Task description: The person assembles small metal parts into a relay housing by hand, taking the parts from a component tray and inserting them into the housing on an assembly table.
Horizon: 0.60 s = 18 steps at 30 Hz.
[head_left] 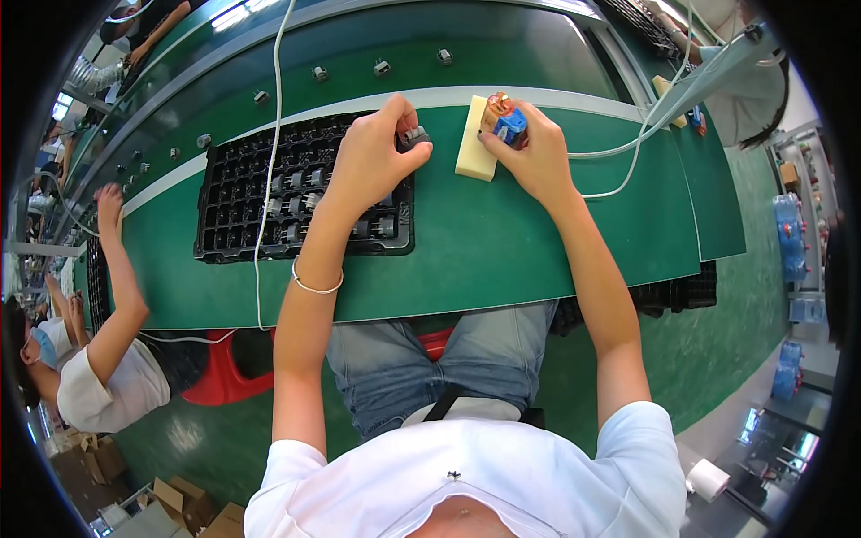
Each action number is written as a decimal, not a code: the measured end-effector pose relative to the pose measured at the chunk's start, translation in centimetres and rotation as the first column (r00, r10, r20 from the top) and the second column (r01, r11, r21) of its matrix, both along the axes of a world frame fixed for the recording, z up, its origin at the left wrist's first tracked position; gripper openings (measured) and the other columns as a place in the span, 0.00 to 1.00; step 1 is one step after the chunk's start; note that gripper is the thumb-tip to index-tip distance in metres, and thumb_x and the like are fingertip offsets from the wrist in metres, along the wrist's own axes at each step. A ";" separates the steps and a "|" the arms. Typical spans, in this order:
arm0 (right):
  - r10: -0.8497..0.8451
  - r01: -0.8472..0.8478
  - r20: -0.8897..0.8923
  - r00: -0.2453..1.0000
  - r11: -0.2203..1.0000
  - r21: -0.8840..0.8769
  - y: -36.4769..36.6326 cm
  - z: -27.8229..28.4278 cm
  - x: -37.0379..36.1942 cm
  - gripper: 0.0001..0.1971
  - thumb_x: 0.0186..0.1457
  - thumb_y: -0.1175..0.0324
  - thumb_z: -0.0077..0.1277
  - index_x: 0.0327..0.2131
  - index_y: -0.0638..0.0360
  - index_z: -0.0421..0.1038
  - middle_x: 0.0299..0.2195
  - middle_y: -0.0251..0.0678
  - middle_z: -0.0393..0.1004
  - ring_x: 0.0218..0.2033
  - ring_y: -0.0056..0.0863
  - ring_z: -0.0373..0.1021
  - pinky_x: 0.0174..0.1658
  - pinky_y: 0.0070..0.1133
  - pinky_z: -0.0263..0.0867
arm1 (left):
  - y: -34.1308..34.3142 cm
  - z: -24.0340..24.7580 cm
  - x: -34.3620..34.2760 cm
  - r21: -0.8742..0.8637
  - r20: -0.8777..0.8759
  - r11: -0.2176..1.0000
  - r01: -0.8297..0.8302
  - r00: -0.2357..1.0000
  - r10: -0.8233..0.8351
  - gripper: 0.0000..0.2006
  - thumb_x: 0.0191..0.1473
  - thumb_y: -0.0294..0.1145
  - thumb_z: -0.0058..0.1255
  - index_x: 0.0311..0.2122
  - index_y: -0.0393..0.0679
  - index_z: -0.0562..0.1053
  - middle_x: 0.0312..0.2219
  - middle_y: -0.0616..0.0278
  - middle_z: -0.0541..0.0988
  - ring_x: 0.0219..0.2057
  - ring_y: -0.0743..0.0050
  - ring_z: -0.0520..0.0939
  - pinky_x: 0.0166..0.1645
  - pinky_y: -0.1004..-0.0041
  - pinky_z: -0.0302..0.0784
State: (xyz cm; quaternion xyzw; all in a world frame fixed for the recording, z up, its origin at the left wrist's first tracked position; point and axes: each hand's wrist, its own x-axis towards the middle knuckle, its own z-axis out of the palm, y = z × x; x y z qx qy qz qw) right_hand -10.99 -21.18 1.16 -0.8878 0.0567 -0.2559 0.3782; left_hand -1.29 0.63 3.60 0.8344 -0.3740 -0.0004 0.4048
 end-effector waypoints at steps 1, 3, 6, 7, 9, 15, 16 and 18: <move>0.000 0.000 0.001 1.000 1.000 0.000 0.0 -0.1 0.0 0.22 0.47 0.62 0.64 0.41 0.67 0.73 0.30 0.38 0.76 0.28 0.27 0.72 0.35 0.23 0.70 | -0.1 0.0 -0.1 0.000 0.001 1.000 0.000 1.000 0.000 0.15 0.44 0.33 0.61 0.32 0.39 0.68 0.21 0.56 0.76 0.22 0.61 0.78 0.30 0.67 0.73; 0.007 -0.006 0.030 1.000 1.000 -0.010 -0.2 -0.4 0.1 0.22 0.47 0.63 0.64 0.42 0.67 0.73 0.31 0.39 0.76 0.29 0.27 0.73 0.36 0.23 0.70 | -0.2 -0.2 -0.2 0.001 -0.014 1.000 0.010 1.000 -0.010 0.15 0.44 0.34 0.61 0.33 0.39 0.69 0.22 0.56 0.77 0.22 0.62 0.78 0.30 0.67 0.73; 0.004 -0.004 0.047 0.999 1.000 -0.016 -0.2 -0.4 0.3 0.22 0.46 0.63 0.64 0.42 0.68 0.73 0.32 0.39 0.76 0.29 0.27 0.73 0.38 0.23 0.70 | -0.3 -0.8 -0.2 -0.064 0.019 0.997 0.034 0.999 -0.033 0.13 0.45 0.31 0.60 0.35 0.38 0.71 0.20 0.63 0.72 0.18 0.79 0.66 0.25 0.77 0.64; 0.005 -0.004 0.048 0.999 1.000 -0.018 -0.2 -0.5 0.3 0.22 0.46 0.63 0.64 0.42 0.68 0.73 0.32 0.39 0.76 0.29 0.27 0.73 0.38 0.23 0.70 | -0.4 -0.8 -0.2 -0.066 0.020 0.997 0.034 0.999 -0.033 0.13 0.45 0.31 0.60 0.35 0.38 0.71 0.20 0.63 0.72 0.18 0.79 0.66 0.25 0.77 0.64; -0.009 0.011 0.042 0.999 0.999 -0.039 -0.4 -0.5 0.6 0.23 0.46 0.63 0.65 0.43 0.68 0.73 0.33 0.40 0.77 0.30 0.26 0.73 0.38 0.23 0.70 | -0.5 -0.7 -0.4 -0.073 0.021 0.997 0.037 0.999 -0.036 0.13 0.45 0.32 0.60 0.34 0.38 0.73 0.19 0.63 0.72 0.19 0.78 0.67 0.26 0.77 0.64; -0.015 0.016 0.043 0.999 0.999 -0.042 -1.6 -0.8 4.0 0.24 0.43 0.61 0.65 0.41 0.68 0.73 0.30 0.39 0.76 0.28 0.22 0.72 0.35 0.22 0.70 | -0.4 -1.0 -0.5 -0.119 0.041 0.993 0.028 0.999 -0.023 0.12 0.45 0.31 0.60 0.35 0.37 0.76 0.19 0.63 0.71 0.19 0.78 0.69 0.27 0.76 0.66; -0.008 0.010 0.049 0.999 0.999 -0.046 -2.6 -1.0 5.2 0.24 0.43 0.61 0.65 0.41 0.68 0.73 0.30 0.39 0.76 0.28 0.22 0.72 0.35 0.22 0.70 | -0.5 -1.1 -0.5 -0.152 0.037 0.988 0.027 0.999 -0.022 0.12 0.45 0.31 0.60 0.35 0.36 0.77 0.19 0.63 0.70 0.20 0.78 0.69 0.27 0.76 0.66; -0.089 0.092 0.043 0.995 0.993 -0.078 -5.1 -1.6 8.0 0.21 0.43 0.60 0.64 0.37 0.66 0.74 0.25 0.38 0.76 0.26 0.21 0.72 0.34 0.21 0.68 | -0.7 -1.3 -0.2 -0.185 0.014 0.983 0.014 1.000 -0.012 0.12 0.47 0.30 0.60 0.36 0.35 0.77 0.19 0.65 0.72 0.20 0.81 0.69 0.28 0.78 0.66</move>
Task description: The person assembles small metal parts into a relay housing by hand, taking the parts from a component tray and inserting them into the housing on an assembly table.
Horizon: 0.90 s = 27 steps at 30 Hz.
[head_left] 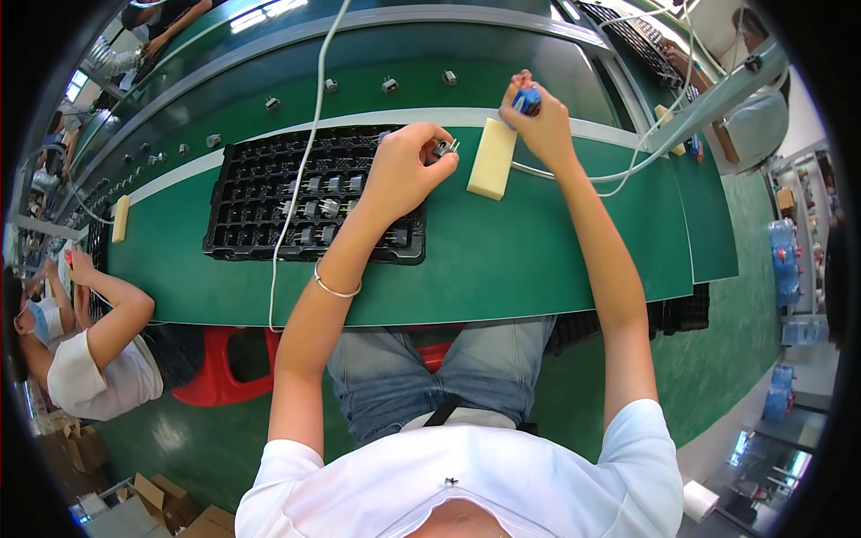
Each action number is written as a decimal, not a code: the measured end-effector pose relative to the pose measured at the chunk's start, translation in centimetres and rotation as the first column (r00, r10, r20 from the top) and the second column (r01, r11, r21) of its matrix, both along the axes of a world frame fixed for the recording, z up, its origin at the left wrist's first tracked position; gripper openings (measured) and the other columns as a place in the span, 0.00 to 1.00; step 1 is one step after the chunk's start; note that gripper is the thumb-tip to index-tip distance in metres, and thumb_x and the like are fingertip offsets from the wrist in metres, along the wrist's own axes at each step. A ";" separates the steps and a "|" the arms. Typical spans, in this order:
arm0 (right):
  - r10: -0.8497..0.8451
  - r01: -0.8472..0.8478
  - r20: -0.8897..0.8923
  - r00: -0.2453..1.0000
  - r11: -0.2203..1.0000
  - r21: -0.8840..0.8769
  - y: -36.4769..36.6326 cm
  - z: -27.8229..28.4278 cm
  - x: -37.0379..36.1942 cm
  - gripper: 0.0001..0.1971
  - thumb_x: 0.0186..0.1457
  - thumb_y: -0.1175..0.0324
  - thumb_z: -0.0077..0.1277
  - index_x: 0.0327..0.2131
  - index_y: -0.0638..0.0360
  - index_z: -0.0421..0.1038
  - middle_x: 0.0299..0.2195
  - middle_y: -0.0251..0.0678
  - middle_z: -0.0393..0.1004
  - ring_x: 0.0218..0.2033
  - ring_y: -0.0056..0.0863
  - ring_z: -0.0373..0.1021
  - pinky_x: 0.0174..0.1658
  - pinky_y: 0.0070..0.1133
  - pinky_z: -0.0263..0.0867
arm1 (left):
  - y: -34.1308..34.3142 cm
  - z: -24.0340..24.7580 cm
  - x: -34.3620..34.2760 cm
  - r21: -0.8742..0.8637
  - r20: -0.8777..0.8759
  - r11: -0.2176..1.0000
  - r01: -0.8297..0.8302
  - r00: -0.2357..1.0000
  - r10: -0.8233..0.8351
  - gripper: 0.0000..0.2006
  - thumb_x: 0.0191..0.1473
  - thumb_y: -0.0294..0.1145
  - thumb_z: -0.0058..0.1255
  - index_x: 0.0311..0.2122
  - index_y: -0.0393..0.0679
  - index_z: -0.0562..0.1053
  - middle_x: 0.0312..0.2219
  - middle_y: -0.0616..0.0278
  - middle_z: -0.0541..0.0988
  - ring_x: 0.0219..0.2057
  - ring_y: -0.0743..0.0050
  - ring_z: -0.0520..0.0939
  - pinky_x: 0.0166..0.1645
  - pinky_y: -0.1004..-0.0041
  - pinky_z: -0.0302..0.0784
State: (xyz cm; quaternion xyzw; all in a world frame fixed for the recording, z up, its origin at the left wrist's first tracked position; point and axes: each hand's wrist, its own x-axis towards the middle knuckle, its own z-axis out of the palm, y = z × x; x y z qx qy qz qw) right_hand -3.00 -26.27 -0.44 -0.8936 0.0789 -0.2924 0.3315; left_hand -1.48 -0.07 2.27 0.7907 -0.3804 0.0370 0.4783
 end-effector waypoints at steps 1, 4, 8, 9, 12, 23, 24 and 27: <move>-0.021 0.021 0.001 1.000 0.999 0.043 -0.8 -0.1 1.2 0.19 0.43 0.59 0.62 0.35 0.64 0.75 0.22 0.39 0.75 0.25 0.23 0.72 0.33 0.23 0.68 | 0.1 -0.1 0.1 -0.039 -0.098 0.999 -0.011 0.995 0.007 0.12 0.48 0.31 0.59 0.37 0.35 0.77 0.20 0.67 0.73 0.21 0.83 0.69 0.28 0.78 0.67; -0.149 0.150 -0.019 0.989 0.988 0.036 -4.1 -0.7 4.7 0.19 0.41 0.54 0.60 0.31 0.59 0.75 0.26 0.46 0.78 0.30 0.45 0.76 0.36 0.34 0.70 | -0.1 -0.5 0.9 -0.166 -0.252 0.986 -0.016 0.967 -0.027 0.11 0.51 0.31 0.58 0.37 0.35 0.78 0.21 0.71 0.74 0.22 0.86 0.69 0.28 0.81 0.67; -0.309 0.291 -0.062 0.949 0.934 -0.208 -4.7 -1.2 7.1 0.20 0.42 0.52 0.59 0.35 0.57 0.75 0.30 0.47 0.79 0.34 0.48 0.76 0.38 0.39 0.71 | 0.8 0.1 1.5 -0.320 -0.497 0.947 -0.027 0.856 -0.144 0.11 0.53 0.33 0.58 0.36 0.35 0.78 0.23 0.69 0.77 0.24 0.87 0.73 0.29 0.83 0.68; -0.309 0.280 -0.114 0.944 0.935 -0.220 -4.7 -1.3 7.3 0.20 0.43 0.52 0.59 0.37 0.55 0.75 0.31 0.47 0.79 0.35 0.49 0.76 0.39 0.40 0.71 | 1.1 0.3 1.7 -0.310 -0.537 0.950 -0.032 0.831 -0.148 0.10 0.54 0.33 0.57 0.37 0.36 0.78 0.23 0.69 0.77 0.22 0.89 0.72 0.26 0.84 0.65; -0.316 0.291 -0.086 0.945 0.930 -0.225 -4.6 -1.5 7.3 0.21 0.44 0.51 0.58 0.36 0.57 0.76 0.30 0.48 0.79 0.35 0.50 0.75 0.39 0.40 0.70 | 1.2 0.1 1.5 -0.341 -0.568 0.938 -0.065 0.809 -0.151 0.11 0.55 0.33 0.57 0.38 0.36 0.78 0.23 0.69 0.77 0.19 0.89 0.71 0.24 0.85 0.63; 0.431 -0.309 0.040 0.901 0.576 0.757 6.1 4.8 -2.6 0.18 0.55 0.65 0.57 0.48 0.61 0.72 0.32 0.28 0.76 0.26 0.09 0.68 0.25 0.09 0.58 | 0.7 1.3 0.3 -0.394 -0.590 0.918 -0.049 0.779 -0.211 0.08 0.53 0.27 0.59 0.34 0.36 0.73 0.24 0.60 0.81 0.20 0.81 0.79 0.25 0.81 0.74; 0.425 -0.298 0.033 0.905 0.574 0.763 6.5 4.5 -3.2 0.18 0.55 0.65 0.57 0.48 0.61 0.72 0.32 0.28 0.76 0.26 0.09 0.68 0.25 0.09 0.58 | 0.4 1.3 0.2 -0.397 -0.579 0.918 -0.020 0.781 -0.234 0.08 0.52 0.27 0.60 0.34 0.36 0.73 0.24 0.60 0.81 0.21 0.81 0.79 0.25 0.81 0.74; 0.438 -0.317 0.112 0.892 0.429 0.846 7.2 3.3 -4.0 0.19 0.57 0.65 0.58 0.48 0.65 0.70 0.34 0.29 0.76 0.29 0.12 0.71 0.28 0.12 0.64 | 0.0 1.2 0.0 -0.392 -0.560 0.920 -0.007 0.795 -0.233 0.08 0.52 0.26 0.60 0.34 0.35 0.73 0.24 0.60 0.81 0.21 0.81 0.79 0.26 0.81 0.75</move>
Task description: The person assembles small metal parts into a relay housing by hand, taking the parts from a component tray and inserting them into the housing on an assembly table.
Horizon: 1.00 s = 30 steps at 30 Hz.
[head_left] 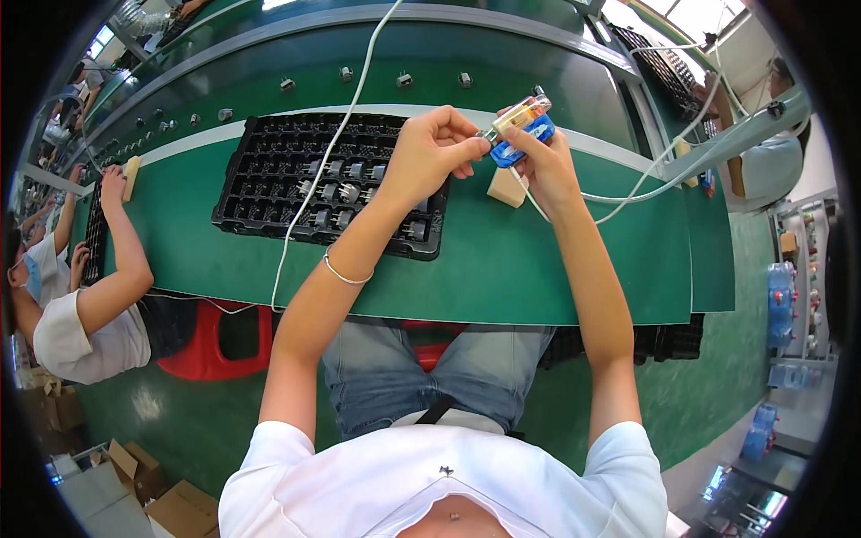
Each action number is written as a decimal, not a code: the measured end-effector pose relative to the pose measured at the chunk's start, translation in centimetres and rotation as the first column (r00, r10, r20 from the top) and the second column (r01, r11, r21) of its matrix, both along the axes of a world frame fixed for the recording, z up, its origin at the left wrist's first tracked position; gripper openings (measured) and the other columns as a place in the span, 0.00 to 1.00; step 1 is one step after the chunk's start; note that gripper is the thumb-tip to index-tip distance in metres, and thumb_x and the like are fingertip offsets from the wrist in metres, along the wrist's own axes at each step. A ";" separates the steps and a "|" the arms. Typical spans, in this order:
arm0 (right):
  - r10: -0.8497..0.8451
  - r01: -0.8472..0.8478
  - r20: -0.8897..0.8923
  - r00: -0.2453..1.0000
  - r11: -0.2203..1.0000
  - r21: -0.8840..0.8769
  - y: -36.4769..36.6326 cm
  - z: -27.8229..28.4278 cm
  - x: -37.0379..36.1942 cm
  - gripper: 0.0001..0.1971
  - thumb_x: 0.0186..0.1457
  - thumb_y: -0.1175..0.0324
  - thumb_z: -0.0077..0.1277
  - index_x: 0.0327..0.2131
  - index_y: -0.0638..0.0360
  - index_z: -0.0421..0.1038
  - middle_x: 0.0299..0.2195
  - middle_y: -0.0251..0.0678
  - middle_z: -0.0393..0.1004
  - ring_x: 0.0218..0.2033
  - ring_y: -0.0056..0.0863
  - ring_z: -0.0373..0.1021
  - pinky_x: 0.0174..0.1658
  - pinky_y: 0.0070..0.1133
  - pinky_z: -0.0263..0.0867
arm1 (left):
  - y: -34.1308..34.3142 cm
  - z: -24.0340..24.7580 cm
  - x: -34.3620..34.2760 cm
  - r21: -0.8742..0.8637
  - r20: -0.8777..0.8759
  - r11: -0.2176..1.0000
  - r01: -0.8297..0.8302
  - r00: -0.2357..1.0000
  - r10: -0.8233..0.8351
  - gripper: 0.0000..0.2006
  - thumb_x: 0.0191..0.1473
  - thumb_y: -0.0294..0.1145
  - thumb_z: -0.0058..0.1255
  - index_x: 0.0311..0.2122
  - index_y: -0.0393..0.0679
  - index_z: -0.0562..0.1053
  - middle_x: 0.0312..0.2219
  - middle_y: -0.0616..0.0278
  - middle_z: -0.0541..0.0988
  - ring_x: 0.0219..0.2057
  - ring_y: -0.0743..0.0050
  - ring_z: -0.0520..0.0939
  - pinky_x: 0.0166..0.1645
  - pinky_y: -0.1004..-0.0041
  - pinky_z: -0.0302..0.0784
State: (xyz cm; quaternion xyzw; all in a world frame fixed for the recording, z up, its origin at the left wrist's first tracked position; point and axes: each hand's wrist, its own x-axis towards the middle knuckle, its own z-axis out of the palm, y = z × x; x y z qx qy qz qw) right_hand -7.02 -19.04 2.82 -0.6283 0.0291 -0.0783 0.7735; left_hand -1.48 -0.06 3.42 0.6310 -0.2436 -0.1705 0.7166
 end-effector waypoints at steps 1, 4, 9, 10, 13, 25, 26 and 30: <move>-0.002 0.002 -0.003 1.000 1.000 0.003 -0.1 -0.3 -0.1 0.19 0.57 0.65 0.58 0.48 0.65 0.70 0.34 0.29 0.76 0.29 0.12 0.71 0.28 0.12 0.64 | 0.0 -0.1 0.0 0.008 0.024 1.000 -0.005 1.000 0.005 0.08 0.52 0.26 0.60 0.34 0.35 0.73 0.24 0.60 0.81 0.21 0.81 0.79 0.26 0.81 0.75; 0.042 -0.040 -0.058 0.997 0.998 0.041 -0.2 -0.4 -0.5 0.19 0.57 0.66 0.57 0.49 0.66 0.69 0.35 0.30 0.76 0.30 0.12 0.72 0.27 0.11 0.64 | 0.2 -0.2 0.0 0.018 0.024 1.000 0.015 1.000 -0.015 0.08 0.52 0.26 0.61 0.34 0.35 0.74 0.25 0.60 0.81 0.22 0.81 0.80 0.27 0.80 0.76; 0.131 -0.127 -0.078 0.988 0.990 0.059 -0.6 -0.2 -1.1 0.20 0.58 0.64 0.57 0.50 0.64 0.68 0.37 0.31 0.76 0.30 0.10 0.72 0.24 0.10 0.63 | 0.0 -0.4 -0.2 0.056 0.036 0.997 0.052 0.998 -0.054 0.07 0.52 0.25 0.60 0.35 0.35 0.74 0.25 0.59 0.81 0.22 0.81 0.80 0.27 0.80 0.76; 0.134 -0.130 -0.079 0.988 0.990 0.061 -0.6 -0.1 -1.2 0.20 0.58 0.64 0.57 0.50 0.64 0.68 0.37 0.31 0.76 0.30 0.10 0.72 0.24 0.10 0.63 | 0.0 -0.4 -0.3 0.039 0.011 0.997 0.061 0.998 -0.061 0.07 0.52 0.25 0.60 0.35 0.35 0.74 0.25 0.59 0.81 0.22 0.81 0.80 0.26 0.80 0.76; 0.216 -0.205 -0.089 0.972 0.972 0.117 -1.0 -0.1 -1.3 0.21 0.58 0.62 0.58 0.51 0.64 0.68 0.37 0.30 0.76 0.31 0.10 0.71 0.26 0.10 0.64 | -0.2 -0.8 -0.4 0.028 -0.008 0.998 0.065 0.998 -0.065 0.07 0.53 0.26 0.59 0.35 0.35 0.74 0.25 0.59 0.81 0.21 0.81 0.79 0.26 0.80 0.75; 0.234 -0.207 -0.192 0.953 0.966 0.153 -2.8 -1.8 -2.6 0.22 0.59 0.65 0.57 0.53 0.64 0.67 0.38 0.28 0.75 0.29 0.09 0.69 0.27 0.10 0.62 | -1.2 -0.9 -2.0 0.119 0.083 0.992 0.038 0.995 -0.048 0.09 0.53 0.29 0.60 0.35 0.36 0.74 0.24 0.62 0.81 0.19 0.84 0.76 0.23 0.83 0.70; 0.265 -0.227 -0.172 0.949 0.951 0.210 -2.9 -2.3 -2.7 0.21 0.59 0.65 0.56 0.53 0.64 0.67 0.38 0.29 0.76 0.29 0.10 0.69 0.27 0.10 0.64 | -1.3 -1.0 -2.2 0.130 0.133 0.992 0.005 0.991 -0.023 0.09 0.53 0.30 0.60 0.35 0.36 0.74 0.23 0.63 0.81 0.18 0.85 0.76 0.23 0.83 0.70; 0.217 -0.165 -0.156 0.964 0.942 0.291 -2.0 -2.1 -3.2 0.19 0.60 0.65 0.54 0.51 0.62 0.67 0.36 0.31 0.77 0.26 0.11 0.70 0.27 0.12 0.67 | -0.9 -0.4 -1.6 0.173 0.057 0.982 0.073 0.995 -0.084 0.10 0.54 0.31 0.60 0.36 0.36 0.74 0.24 0.63 0.82 0.21 0.84 0.77 0.25 0.82 0.72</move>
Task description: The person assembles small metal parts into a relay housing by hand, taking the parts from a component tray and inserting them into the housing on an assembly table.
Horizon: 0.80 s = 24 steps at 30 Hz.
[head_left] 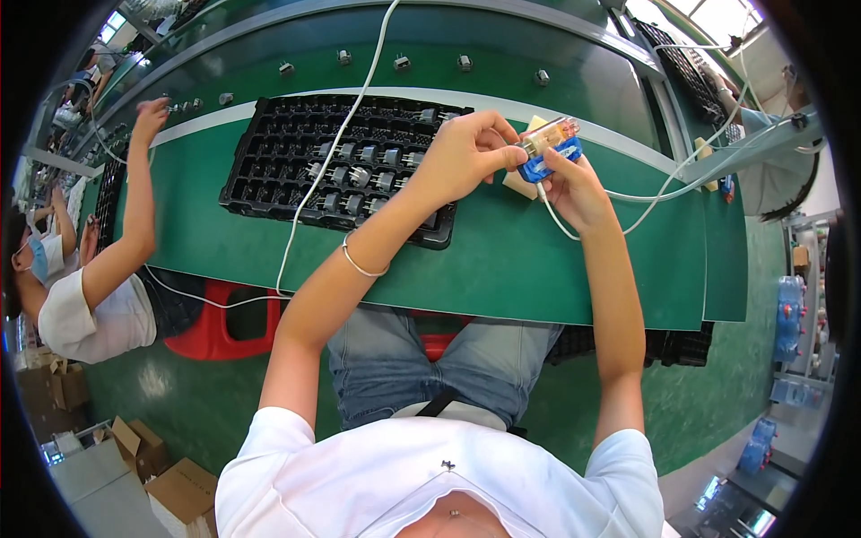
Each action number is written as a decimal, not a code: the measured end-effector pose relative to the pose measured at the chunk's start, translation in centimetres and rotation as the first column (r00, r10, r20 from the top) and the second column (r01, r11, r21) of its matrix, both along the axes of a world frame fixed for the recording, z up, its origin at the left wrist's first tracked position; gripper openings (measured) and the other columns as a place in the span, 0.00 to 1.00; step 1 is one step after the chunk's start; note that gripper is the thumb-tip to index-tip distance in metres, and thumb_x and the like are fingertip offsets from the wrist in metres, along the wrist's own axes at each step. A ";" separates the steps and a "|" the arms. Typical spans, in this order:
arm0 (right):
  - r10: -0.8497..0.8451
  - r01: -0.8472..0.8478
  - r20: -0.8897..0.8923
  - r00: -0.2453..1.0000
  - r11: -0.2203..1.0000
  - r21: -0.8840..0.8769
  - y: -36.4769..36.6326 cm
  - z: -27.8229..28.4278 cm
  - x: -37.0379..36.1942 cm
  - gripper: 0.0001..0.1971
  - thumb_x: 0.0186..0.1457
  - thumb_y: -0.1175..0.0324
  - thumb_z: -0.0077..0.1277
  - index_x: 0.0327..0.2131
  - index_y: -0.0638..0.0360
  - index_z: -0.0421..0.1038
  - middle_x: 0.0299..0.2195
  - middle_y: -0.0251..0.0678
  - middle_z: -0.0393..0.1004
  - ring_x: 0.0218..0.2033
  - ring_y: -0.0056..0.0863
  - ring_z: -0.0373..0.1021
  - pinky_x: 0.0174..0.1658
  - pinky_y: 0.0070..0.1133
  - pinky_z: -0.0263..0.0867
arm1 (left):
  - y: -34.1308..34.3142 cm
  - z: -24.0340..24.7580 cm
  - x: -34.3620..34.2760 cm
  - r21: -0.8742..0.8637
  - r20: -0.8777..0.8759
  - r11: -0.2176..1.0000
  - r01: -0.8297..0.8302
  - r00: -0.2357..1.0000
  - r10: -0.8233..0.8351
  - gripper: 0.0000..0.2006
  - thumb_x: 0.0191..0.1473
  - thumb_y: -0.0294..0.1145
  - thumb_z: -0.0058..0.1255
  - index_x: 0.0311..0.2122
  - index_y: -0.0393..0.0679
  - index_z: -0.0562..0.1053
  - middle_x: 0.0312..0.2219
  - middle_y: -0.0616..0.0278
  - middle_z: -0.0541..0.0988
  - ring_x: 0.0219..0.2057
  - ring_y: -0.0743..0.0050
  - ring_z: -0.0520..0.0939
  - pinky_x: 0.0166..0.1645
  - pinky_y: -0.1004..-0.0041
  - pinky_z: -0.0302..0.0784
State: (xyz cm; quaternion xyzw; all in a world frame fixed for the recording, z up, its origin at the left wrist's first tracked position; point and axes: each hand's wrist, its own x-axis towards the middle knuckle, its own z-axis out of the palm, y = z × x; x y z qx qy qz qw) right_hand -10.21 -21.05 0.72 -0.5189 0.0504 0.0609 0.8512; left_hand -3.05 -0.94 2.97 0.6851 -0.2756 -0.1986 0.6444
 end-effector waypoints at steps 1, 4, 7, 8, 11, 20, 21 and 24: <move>0.000 0.000 -0.001 1.000 1.000 0.002 -0.2 0.1 0.0 0.19 0.60 0.65 0.54 0.51 0.62 0.67 0.36 0.31 0.77 0.26 0.11 0.70 0.27 0.12 0.67 | 0.2 -0.2 0.6 0.025 0.056 1.000 -0.003 0.998 0.002 0.10 0.54 0.31 0.59 0.36 0.36 0.75 0.25 0.63 0.82 0.23 0.83 0.78 0.26 0.81 0.73; -0.147 0.149 0.026 0.989 0.959 -0.243 -2.1 0.3 0.1 0.18 0.59 0.64 0.56 0.49 0.63 0.69 0.33 0.30 0.77 0.25 0.12 0.70 0.26 0.12 0.65 | 1.7 -0.2 3.3 0.236 0.411 0.930 -0.282 0.896 0.167 0.14 0.52 0.39 0.61 0.34 0.37 0.76 0.25 0.60 0.81 0.27 0.73 0.81 0.30 0.72 0.75; -0.272 0.383 0.270 0.924 0.645 -0.661 -2.0 1.9 -0.4 0.18 0.55 0.64 0.59 0.46 0.64 0.71 0.31 0.29 0.75 0.25 0.13 0.69 0.29 0.14 0.67 | 3.8 -0.3 6.2 0.423 0.809 0.559 -0.713 0.575 0.121 0.24 0.48 0.55 0.60 0.27 0.38 0.75 0.23 0.54 0.80 0.28 0.57 0.83 0.32 0.61 0.76; -0.292 0.544 0.468 0.834 0.577 -0.609 -2.8 -0.2 0.3 0.21 0.51 0.64 0.62 0.45 0.68 0.71 0.31 0.30 0.75 0.28 0.15 0.70 0.33 0.16 0.69 | 4.2 -1.0 7.1 0.468 0.803 0.500 -0.729 0.587 0.103 0.27 0.48 0.60 0.57 0.25 0.39 0.74 0.23 0.52 0.80 0.28 0.52 0.82 0.32 0.59 0.76; -0.239 0.565 0.512 0.825 0.327 -0.758 -1.2 0.6 -0.5 0.23 0.49 0.64 0.64 0.45 0.70 0.71 0.31 0.33 0.76 0.31 0.16 0.72 0.37 0.17 0.71 | 4.5 -1.5 7.4 0.627 0.717 0.411 -0.661 0.696 0.026 0.28 0.47 0.61 0.57 0.23 0.39 0.77 0.22 0.53 0.81 0.28 0.53 0.83 0.32 0.59 0.77; -0.173 0.580 0.554 0.815 0.203 -0.789 -0.3 0.1 -0.6 0.22 0.45 0.63 0.65 0.42 0.64 0.73 0.23 0.31 0.70 0.21 0.17 0.62 0.27 0.18 0.62 | 3.7 -2.1 7.3 0.562 0.736 0.465 -0.685 0.670 0.096 0.21 0.47 0.52 0.58 0.25 0.41 0.80 0.22 0.52 0.81 0.28 0.51 0.83 0.36 0.61 0.78; -0.163 0.585 0.562 0.811 0.194 -0.787 -0.3 0.1 -0.6 0.22 0.45 0.63 0.65 0.42 0.64 0.73 0.23 0.32 0.69 0.21 0.19 0.62 0.27 0.19 0.62 | 3.7 -1.9 7.2 0.561 0.737 0.470 -0.682 0.670 0.092 0.21 0.47 0.52 0.58 0.25 0.41 0.80 0.22 0.52 0.81 0.28 0.51 0.83 0.36 0.61 0.78; -0.157 0.598 0.578 0.801 0.180 -0.781 -0.3 0.0 -0.5 0.21 0.44 0.62 0.65 0.40 0.63 0.73 0.22 0.33 0.68 0.20 0.21 0.61 0.27 0.20 0.62 | 4.0 -1.5 6.9 0.501 0.732 0.502 -0.705 0.655 0.189 0.20 0.46 0.51 0.58 0.25 0.41 0.79 0.21 0.54 0.81 0.27 0.54 0.83 0.35 0.62 0.77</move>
